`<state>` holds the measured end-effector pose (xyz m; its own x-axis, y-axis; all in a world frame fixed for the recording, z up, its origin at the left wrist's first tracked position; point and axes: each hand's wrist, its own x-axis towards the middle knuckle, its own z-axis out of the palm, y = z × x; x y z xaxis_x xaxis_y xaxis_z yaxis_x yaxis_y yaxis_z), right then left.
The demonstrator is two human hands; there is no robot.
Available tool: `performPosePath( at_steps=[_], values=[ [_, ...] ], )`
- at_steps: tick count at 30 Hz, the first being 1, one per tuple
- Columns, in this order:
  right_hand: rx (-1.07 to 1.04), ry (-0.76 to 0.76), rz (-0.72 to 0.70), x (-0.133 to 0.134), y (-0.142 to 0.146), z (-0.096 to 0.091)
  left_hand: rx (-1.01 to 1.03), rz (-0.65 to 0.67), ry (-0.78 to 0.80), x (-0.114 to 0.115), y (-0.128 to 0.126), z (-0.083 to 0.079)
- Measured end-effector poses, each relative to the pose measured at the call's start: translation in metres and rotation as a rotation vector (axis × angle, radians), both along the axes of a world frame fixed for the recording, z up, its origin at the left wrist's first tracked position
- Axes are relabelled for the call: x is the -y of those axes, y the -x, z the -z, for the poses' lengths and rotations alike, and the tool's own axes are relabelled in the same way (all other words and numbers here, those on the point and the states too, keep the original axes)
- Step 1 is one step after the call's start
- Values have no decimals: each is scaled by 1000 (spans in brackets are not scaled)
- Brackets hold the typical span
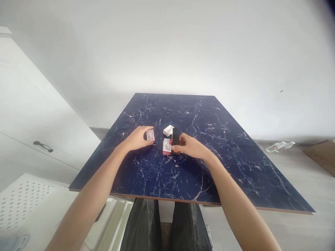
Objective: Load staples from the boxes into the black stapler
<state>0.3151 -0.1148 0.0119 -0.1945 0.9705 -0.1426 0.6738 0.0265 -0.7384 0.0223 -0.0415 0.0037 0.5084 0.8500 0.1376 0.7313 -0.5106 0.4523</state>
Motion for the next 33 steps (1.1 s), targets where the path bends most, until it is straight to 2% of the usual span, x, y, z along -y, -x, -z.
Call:
performPosePath(
  at_steps=[2,5,10,15,20,25,33],
  values=[
    [-6,-4,-7,0,0,0,112,9,-10,11,-10,-7],
    [-2,-20,-8,1,-1,-2,184,101,34,26,-30,-14],
    [-24,-30,-5,1,-1,-3,79,234,139,35,-47,-4],
    [-33,-31,-15,1,-1,-2,73,192,242,34,-45,3],
    [-4,-32,-8,1,-1,-3,109,171,191,37,-48,2],
    [-3,-48,-16,0,-2,-1,36,134,173,37,-51,5],
    [12,-65,-18,-1,-2,0,52,161,216,37,-46,7]
  ],
)
